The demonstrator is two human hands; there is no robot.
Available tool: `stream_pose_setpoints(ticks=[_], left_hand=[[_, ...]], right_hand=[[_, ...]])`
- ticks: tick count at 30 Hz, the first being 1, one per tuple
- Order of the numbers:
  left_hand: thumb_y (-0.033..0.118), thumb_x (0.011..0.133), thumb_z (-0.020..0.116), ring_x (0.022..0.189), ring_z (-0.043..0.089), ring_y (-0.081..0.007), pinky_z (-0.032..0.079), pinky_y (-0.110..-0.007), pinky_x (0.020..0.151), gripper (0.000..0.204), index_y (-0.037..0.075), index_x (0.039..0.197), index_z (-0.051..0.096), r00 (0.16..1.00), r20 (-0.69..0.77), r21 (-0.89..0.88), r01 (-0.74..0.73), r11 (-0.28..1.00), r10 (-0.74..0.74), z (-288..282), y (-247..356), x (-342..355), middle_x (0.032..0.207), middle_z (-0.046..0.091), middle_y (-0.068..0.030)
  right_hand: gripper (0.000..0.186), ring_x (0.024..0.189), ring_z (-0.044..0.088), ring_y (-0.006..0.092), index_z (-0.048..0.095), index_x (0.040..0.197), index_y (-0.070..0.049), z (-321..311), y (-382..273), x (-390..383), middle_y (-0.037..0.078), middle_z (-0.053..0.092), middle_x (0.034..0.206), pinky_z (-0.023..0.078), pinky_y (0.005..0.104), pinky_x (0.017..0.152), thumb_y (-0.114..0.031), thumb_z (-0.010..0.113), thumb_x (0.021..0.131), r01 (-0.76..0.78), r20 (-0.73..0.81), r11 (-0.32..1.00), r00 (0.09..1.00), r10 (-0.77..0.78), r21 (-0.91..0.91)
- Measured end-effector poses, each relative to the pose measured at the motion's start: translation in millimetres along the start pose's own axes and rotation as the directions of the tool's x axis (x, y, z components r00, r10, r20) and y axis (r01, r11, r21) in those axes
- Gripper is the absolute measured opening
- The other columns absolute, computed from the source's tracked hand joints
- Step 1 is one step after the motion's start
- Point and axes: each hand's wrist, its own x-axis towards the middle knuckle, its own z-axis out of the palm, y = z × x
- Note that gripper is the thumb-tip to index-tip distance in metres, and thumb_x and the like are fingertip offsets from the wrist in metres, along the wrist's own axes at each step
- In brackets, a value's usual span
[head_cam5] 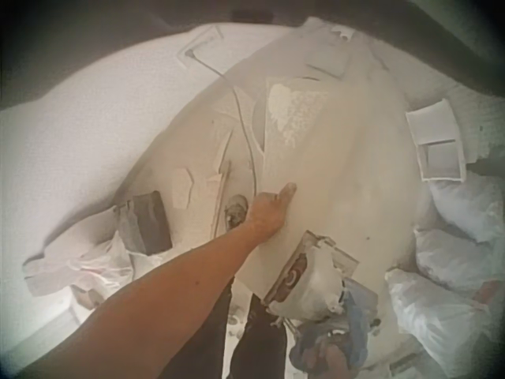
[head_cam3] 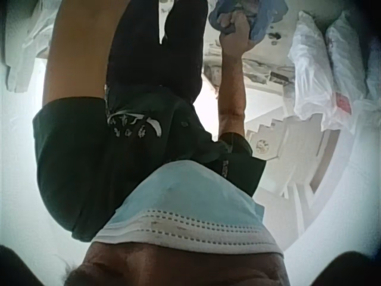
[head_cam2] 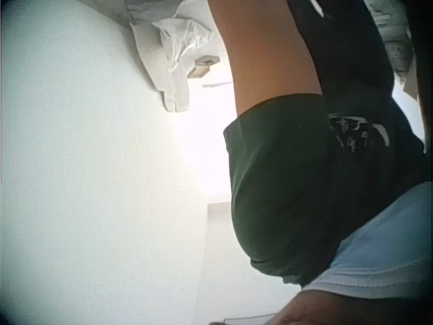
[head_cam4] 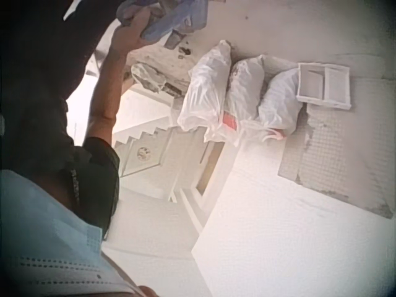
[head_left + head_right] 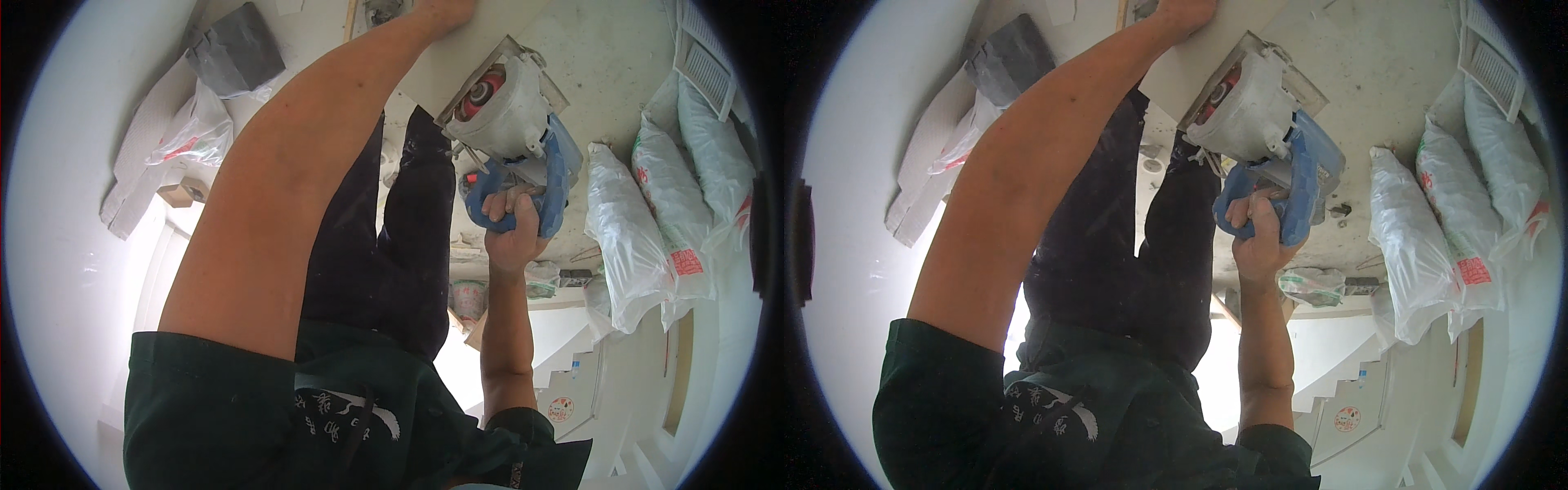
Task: Installing tiles along a wall edge and cutting a tile to size using a circular saw.
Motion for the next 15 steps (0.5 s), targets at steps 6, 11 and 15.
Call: stream_pose_setpoints(ticks=[6, 11, 15], left_hand=[[0.067, 0.093, 0.039, 0.113, 0.06, -0.0424, 0.043, -0.045, 0.099, 0.089, -0.017, 0.113, 0.061, 0.985, -0.169, 0.067, 0.032, 0.997, -0.02, 7, 4, -14, 0.111, 0.063, -0.0355], [0.068, 0.093, 0.039, 0.114, 0.059, -0.0433, 0.042, -0.045, 0.099, 0.09, -0.017, 0.113, 0.061, 0.97, -0.238, 0.082, 0.067, 0.994, -0.046, 35, 25, -28, 0.113, 0.062, -0.036], [0.068, 0.093, 0.04, 0.118, 0.057, -0.0433, 0.041, -0.045, 0.1, 0.09, -0.017, 0.115, 0.06, 0.999, -0.052, -0.018, -0.007, 1.0, 0.006, 14, -50, 47, 0.117, 0.06, -0.0364]], right_hand=[[0.036, 0.053, 0.046, 0.0139, 0.046, 0.126, 0.0, 3, 1, -6, 0.003, 0.045, 0.071, 0.046, 0.0334, 0.054, -0.004, 0.048, 0.09, 0.001, 0.002, 1.0, 1.0, -0.001, -0.012], [0.012, 0.054, 0.051, 0.0167, 0.055, 0.097, 0.001, -13, 5, -3, 0.007, 0.054, 0.07, 0.048, 0.0359, 0.056, -0.001, 0.054, 0.085, -0.008, -0.089, 0.999, 0.996, 0.012, 0.048], [0.012, 0.055, 0.052, 0.017, 0.055, 0.097, 0.001, 8, 9, -7, 0.007, 0.054, 0.07, 0.048, 0.0358, 0.056, -0.002, 0.054, 0.086, -0.023, -0.086, 0.993, 0.996, 0.033, 0.113]])
